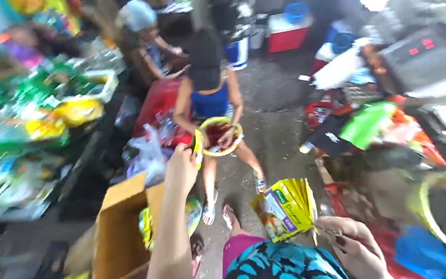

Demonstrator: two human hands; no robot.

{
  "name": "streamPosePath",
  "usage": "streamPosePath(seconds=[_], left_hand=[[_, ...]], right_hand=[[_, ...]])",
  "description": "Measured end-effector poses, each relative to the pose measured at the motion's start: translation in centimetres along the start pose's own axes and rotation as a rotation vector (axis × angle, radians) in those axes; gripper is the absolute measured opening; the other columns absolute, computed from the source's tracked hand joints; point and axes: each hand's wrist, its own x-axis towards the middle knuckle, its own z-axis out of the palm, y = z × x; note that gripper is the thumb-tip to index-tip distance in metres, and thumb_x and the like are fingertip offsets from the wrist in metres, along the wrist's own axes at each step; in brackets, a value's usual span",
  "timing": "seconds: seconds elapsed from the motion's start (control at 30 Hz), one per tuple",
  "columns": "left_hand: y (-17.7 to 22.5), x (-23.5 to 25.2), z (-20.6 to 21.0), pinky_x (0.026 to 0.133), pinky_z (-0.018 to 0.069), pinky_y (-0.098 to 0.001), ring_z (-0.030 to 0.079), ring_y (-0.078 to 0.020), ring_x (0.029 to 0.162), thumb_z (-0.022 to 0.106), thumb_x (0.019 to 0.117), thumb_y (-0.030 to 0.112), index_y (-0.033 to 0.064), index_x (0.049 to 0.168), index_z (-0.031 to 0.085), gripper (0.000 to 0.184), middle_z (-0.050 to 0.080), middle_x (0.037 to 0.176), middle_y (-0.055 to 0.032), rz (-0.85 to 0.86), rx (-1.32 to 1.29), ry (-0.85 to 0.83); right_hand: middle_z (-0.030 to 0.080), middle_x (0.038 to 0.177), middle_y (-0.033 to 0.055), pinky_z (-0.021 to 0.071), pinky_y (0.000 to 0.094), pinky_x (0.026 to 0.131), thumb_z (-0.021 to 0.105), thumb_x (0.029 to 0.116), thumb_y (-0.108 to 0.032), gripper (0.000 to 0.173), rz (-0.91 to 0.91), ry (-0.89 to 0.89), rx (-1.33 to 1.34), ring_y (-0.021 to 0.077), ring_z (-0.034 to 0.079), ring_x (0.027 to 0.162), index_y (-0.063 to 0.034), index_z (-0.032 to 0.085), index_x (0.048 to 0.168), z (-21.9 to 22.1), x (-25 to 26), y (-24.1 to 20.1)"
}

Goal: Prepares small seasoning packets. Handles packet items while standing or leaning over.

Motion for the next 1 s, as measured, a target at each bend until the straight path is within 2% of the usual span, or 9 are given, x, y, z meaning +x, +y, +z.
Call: streamPosePath(seconds=[0.17,0.27,0.33,0.47,0.6,0.73,0.87,0.9,1.0], left_hand=[[22.9,-7.3,5.7,0.088,0.0575,-0.0531,0.07,-0.0322,0.104,0.063,0.0936,0.011,-0.0017,0.091,0.075,0.017,0.07,0.119,-0.0195,0.751,-0.278,-0.048],[35.7,-12.7,8.1,0.086,0.0588,-0.0346,0.07,-0.0144,0.1,0.06,0.0957,0.018,0.0035,0.095,0.075,0.021,0.072,0.112,-0.0109,1.07,-0.491,-0.177],[43.4,-16.6,8.9,0.089,0.0583,-0.0336,0.07,-0.013,0.1,0.059,0.0993,0.019,0.002,0.102,0.075,0.024,0.072,0.112,-0.0107,1.223,-0.583,-0.3],[56.8,-24.8,10.0,0.093,0.0573,-0.039,0.069,-0.0149,0.103,0.062,0.1001,0.014,0.0003,0.109,0.072,0.019,0.071,0.112,-0.0106,1.4,-0.748,-0.571],[68.2,-33.3,13.0,0.089,0.0573,-0.0366,0.069,-0.0128,0.097,0.059,0.1025,0.016,-0.0016,0.115,0.069,0.024,0.072,0.105,-0.0108,1.251,-0.971,-1.01],[76.9,-40.0,18.1,0.093,0.0561,-0.0414,0.067,-0.0201,0.104,0.056,0.1058,0.023,-0.0018,0.126,0.062,0.032,0.068,0.114,-0.0153,1.012,-1.033,-1.372],[80.9,-41.4,20.6,0.11,0.0453,-0.0477,0.052,-0.0263,0.135,0.059,0.0992,0.016,-0.0018,0.123,0.067,0.031,0.051,0.149,-0.0172,1.245,-0.895,-1.173],[80.9,-41.2,19.9,0.109,0.0458,-0.0461,0.052,-0.0244,0.134,0.056,0.0998,0.017,-0.0021,0.122,0.067,0.031,0.049,0.151,-0.0164,1.291,-0.901,-1.171],[78.2,-39.9,17.6,0.086,0.0552,-0.0401,0.064,-0.0159,0.096,0.052,0.1032,0.018,-0.0014,0.118,0.064,0.027,0.066,0.107,-0.0104,1.282,-1.009,-1.366]], right_hand=[[0.063,0.081,-0.0115,0.0463,0.0132,0.069,0.052,0.1064,-0.031,0.024,-0.119,0.225,-0.059,-0.0071,0.056,0.076,-0.0159,0.07,0.101,-5.6,-12.7,-7.2],[0.06,0.078,-0.0077,0.0462,0.0157,0.068,0.05,0.1065,-0.028,0.026,-0.172,0.37,-0.183,-0.0047,0.056,0.075,-0.0119,0.064,0.092,-7.4,-19.6,-11.5],[0.061,0.078,-0.0078,0.0475,0.015,0.067,0.051,0.1065,-0.027,0.025,-0.209,0.508,-0.258,-0.0048,0.057,0.074,-0.0122,0.065,0.093,-7.5,-23.9,-14.4],[0.064,0.078,-0.0092,0.0488,0.015,0.065,0.052,0.1054,-0.029,0.024,-0.349,0.843,-0.41,-0.0048,0.058,0.072,-0.0154,0.069,0.095,-6.3,-31.2,-17.7],[0.075,0.093,-0.0103,0.0554,0.0163,0.071,0.055,0.1046,-0.031,0.023,-0.484,1.188,-0.491,-0.0029,0.067,0.08,-0.0247,0.077,0.112,-3.9,-35.6,-18.4],[0.073,0.083,-0.013,0.0529,0.0142,0.066,0.058,0.1027,-0.034,0.023,-0.536,1.445,-0.563,-0.005,0.064,0.071,-0.0252,0.079,0.103,-1.8,-36.9,-18.8],[0.071,0.078,-0.0129,0.0513,0.0139,0.066,0.058,0.1023,-0.033,0.022,-0.578,1.559,-0.611,-0.0048,0.063,0.07,-0.0239,0.078,0.098,0.1,-37.3,-19.8],[0.072,0.08,-0.0123,0.0526,0.0142,0.067,0.059,0.1024,-0.033,0.022,-0.599,1.579,-0.627,-0.0042,0.064,0.071,-0.0241,0.079,0.099,0.3,-37.4,-20.0],[0.071,0.078,-0.0133,0.0517,0.0138,0.064,0.06,0.101,-0.034,0.021,-0.628,1.674,-0.659,-0.0045,0.063,0.068,-0.0261,0.079,0.098,0.3,-37.2,-20.5]])
